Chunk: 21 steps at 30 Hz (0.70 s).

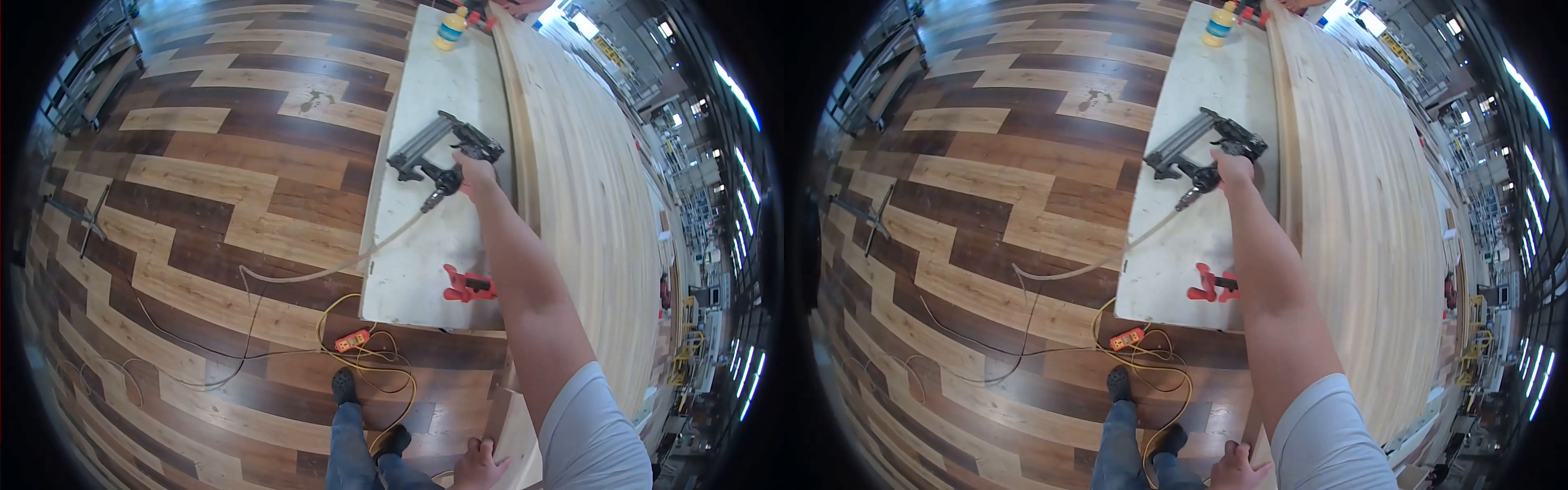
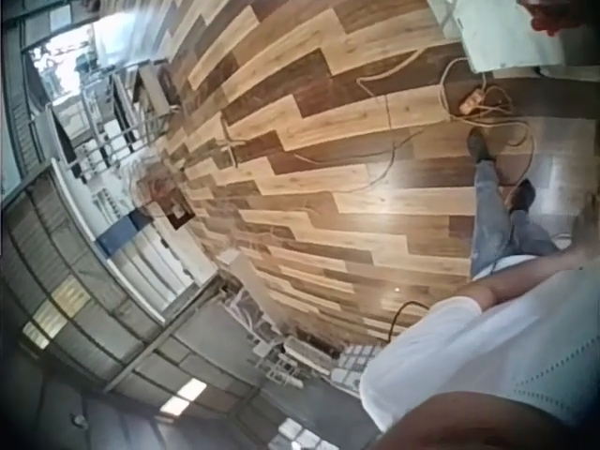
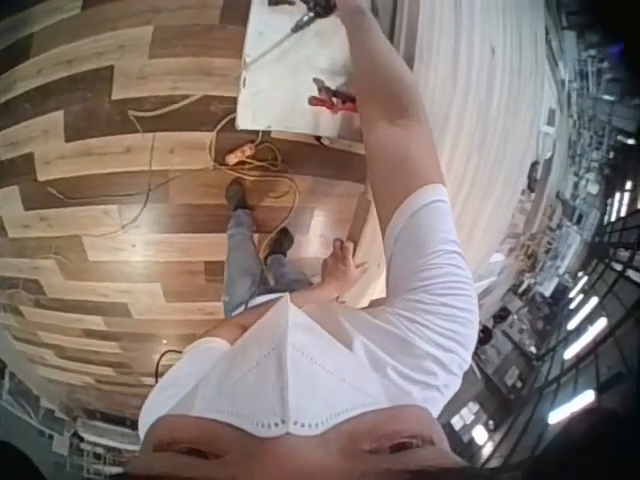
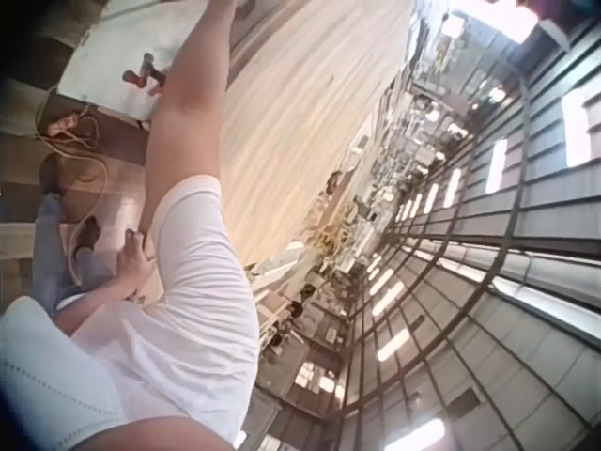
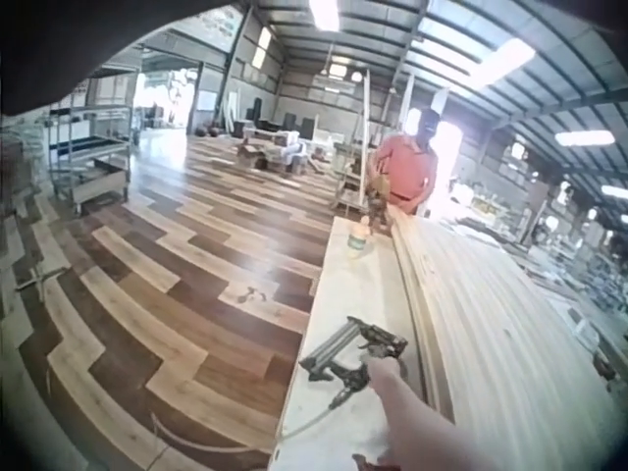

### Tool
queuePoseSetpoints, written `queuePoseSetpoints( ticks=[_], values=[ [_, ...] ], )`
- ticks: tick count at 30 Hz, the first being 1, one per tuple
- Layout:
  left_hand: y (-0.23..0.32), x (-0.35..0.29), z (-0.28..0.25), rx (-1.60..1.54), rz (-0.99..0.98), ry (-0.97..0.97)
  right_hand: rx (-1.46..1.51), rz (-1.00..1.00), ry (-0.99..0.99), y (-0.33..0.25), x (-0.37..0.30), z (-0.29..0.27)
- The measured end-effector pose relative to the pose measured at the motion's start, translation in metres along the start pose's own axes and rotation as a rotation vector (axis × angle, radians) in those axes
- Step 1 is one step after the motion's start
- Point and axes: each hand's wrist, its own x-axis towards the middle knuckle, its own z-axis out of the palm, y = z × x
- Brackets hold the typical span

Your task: Applying glue to wooden planks and using a pneumatic nail gun to assemble a large tabletop frame in a workshop.

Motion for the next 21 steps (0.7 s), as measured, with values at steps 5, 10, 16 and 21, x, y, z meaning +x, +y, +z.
queuePoseSetpoints(
  ticks=[5,10,16,21],
  values=[
    [0.001,0.004,-0.004,-0.005,0.004,0.0,0.316,-0.051,0.068,-0.009,-0.03,0.035],
    [-0.009,0.006,-0.008,0.052,-0.085,-0.08,0.622,-0.005,-0.43,-0.071,-0.192,0.042],
    [-0.028,-0.001,0.0,0.011,0.036,-0.279,0.883,-0.22,-0.61,-0.103,-0.412,-0.091],
    [0.035,-0.011,-0.032,-0.057,0.014,-0.068,0.792,-0.443,-0.673,-0.04,-0.532,-0.258]
  ],
)
